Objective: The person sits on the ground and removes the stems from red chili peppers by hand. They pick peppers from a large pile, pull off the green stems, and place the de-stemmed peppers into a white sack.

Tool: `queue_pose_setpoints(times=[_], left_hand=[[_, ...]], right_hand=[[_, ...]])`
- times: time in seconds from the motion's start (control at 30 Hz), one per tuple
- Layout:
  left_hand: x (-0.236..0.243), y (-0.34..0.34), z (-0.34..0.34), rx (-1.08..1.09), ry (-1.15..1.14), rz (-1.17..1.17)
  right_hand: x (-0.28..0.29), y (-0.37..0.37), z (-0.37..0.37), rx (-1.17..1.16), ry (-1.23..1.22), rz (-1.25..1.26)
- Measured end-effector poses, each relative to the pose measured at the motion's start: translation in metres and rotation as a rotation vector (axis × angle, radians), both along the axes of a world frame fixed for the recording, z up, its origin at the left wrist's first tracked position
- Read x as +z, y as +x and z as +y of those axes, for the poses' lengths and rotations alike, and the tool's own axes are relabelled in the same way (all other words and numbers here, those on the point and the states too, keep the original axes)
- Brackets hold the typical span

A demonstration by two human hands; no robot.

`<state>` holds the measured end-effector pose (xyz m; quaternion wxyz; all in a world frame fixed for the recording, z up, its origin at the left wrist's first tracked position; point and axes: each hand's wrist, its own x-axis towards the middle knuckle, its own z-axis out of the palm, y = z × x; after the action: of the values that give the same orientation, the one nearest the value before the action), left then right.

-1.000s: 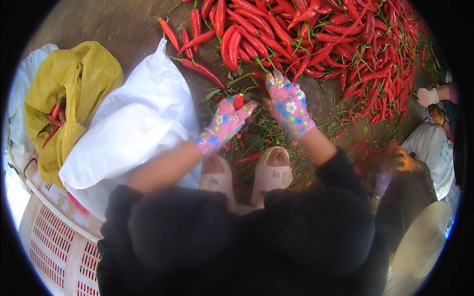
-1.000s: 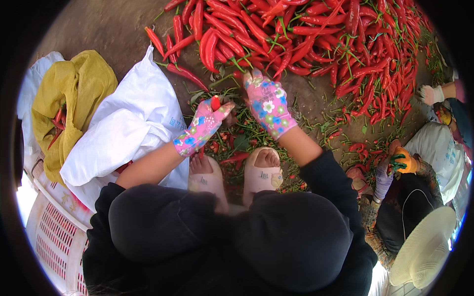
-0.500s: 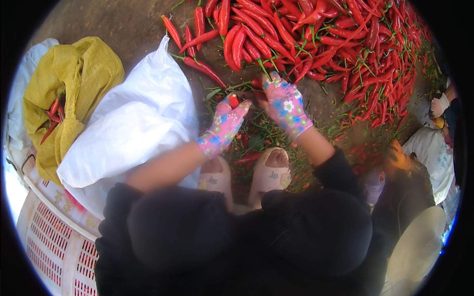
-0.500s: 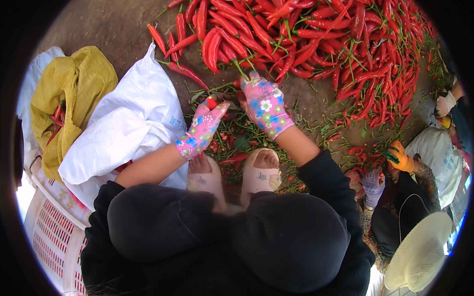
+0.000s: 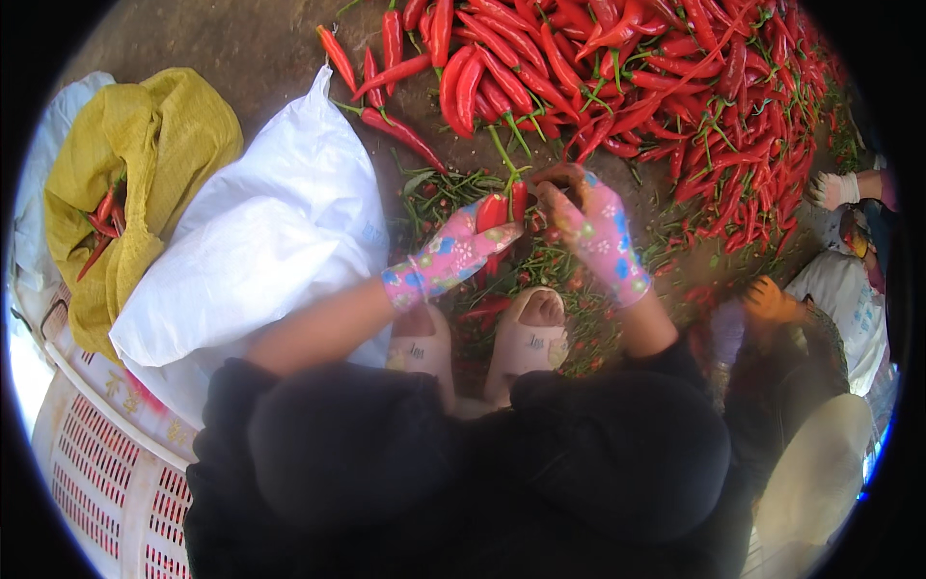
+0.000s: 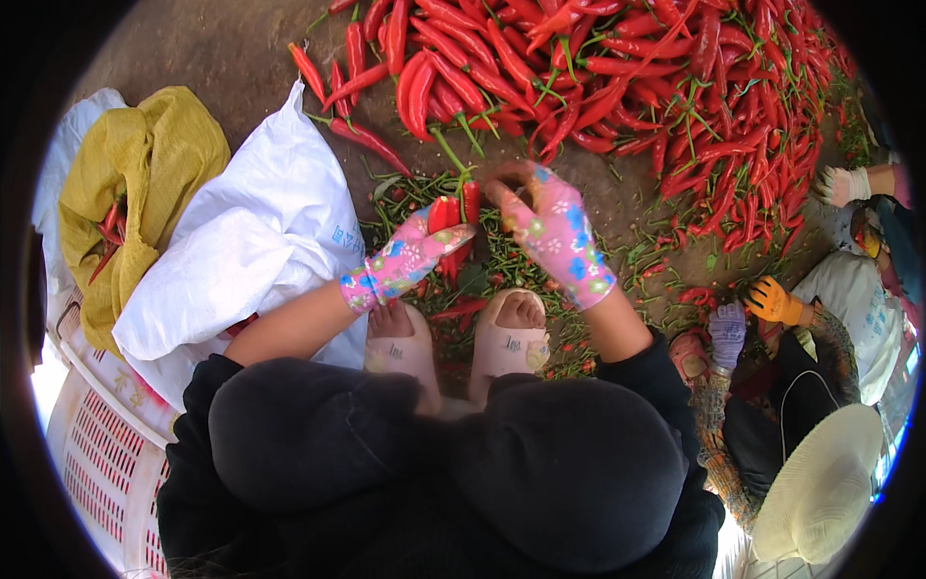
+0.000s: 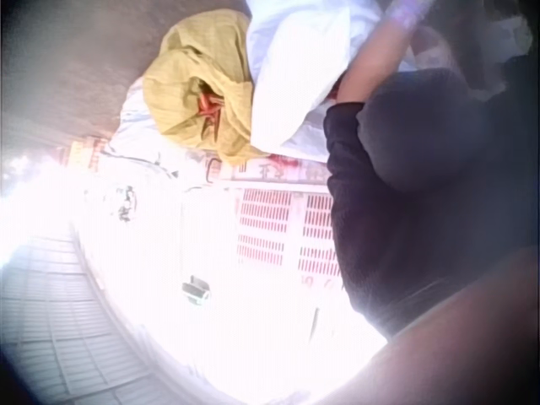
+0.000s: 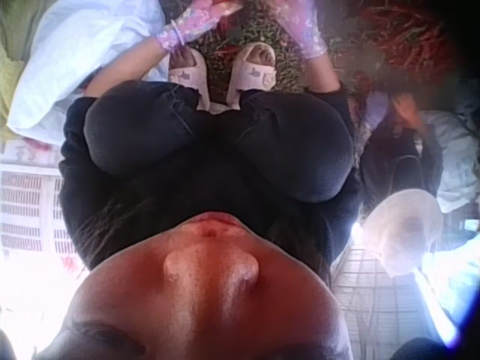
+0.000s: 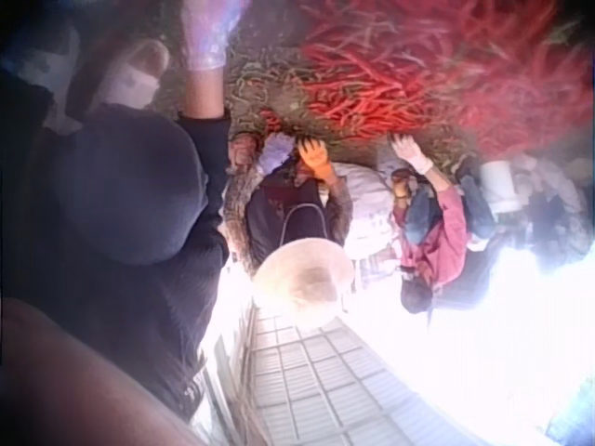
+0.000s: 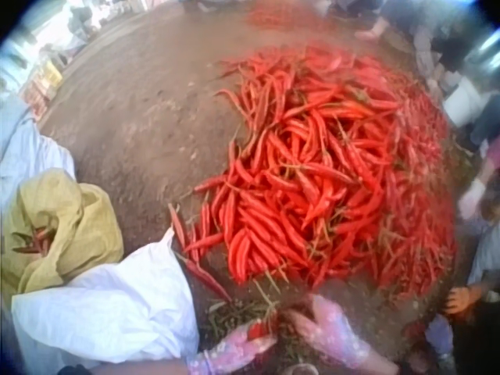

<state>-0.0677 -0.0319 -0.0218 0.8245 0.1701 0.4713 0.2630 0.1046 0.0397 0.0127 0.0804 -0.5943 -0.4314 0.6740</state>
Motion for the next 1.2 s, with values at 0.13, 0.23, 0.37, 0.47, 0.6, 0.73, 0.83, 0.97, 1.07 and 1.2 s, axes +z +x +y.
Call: queue_pose_setpoints(times=[0.13,0.23,0.37,0.47,0.6,0.73,0.83,0.97,1.07,1.2], left_hand=[[0.004,-0.004,0.003,-0.137,-0.159,-0.072],[0.006,-0.004,0.003,-0.196,-0.169,-0.077],[0.006,-0.005,0.0,-0.228,-0.089,-0.046],[0.001,-0.007,-0.003,-0.201,0.009,-0.084],[-0.007,-0.008,-0.009,-0.129,-0.184,-0.206],[-0.013,-0.008,-0.015,-0.148,-0.194,-0.362],[-0.018,-0.01,-0.019,-0.245,-0.228,-0.387],[-0.023,-0.013,-0.021,-0.407,-0.111,-0.474],[-0.021,-0.011,-0.021,-0.394,-0.115,-0.539],[-0.014,-0.015,-0.017,-0.323,-0.049,-0.561]], right_hand=[[-0.011,0.012,0.002,0.057,-0.126,0.218],[-0.016,0.022,0.001,0.159,-0.197,0.228],[-0.019,0.032,-0.022,-0.101,-0.348,0.301],[-0.035,0.029,-0.038,-0.513,-0.641,0.617],[-0.036,0.037,-0.029,-0.399,-0.333,0.499],[-0.006,0.036,-0.008,0.191,-0.271,0.34],[0.002,0.023,-0.001,0.191,-0.39,0.408],[-0.009,0.016,-0.011,0.198,-0.336,0.453],[-0.019,0.017,-0.028,0.068,-0.361,0.542],[-0.028,0.012,-0.049,-0.282,-0.69,0.699]])
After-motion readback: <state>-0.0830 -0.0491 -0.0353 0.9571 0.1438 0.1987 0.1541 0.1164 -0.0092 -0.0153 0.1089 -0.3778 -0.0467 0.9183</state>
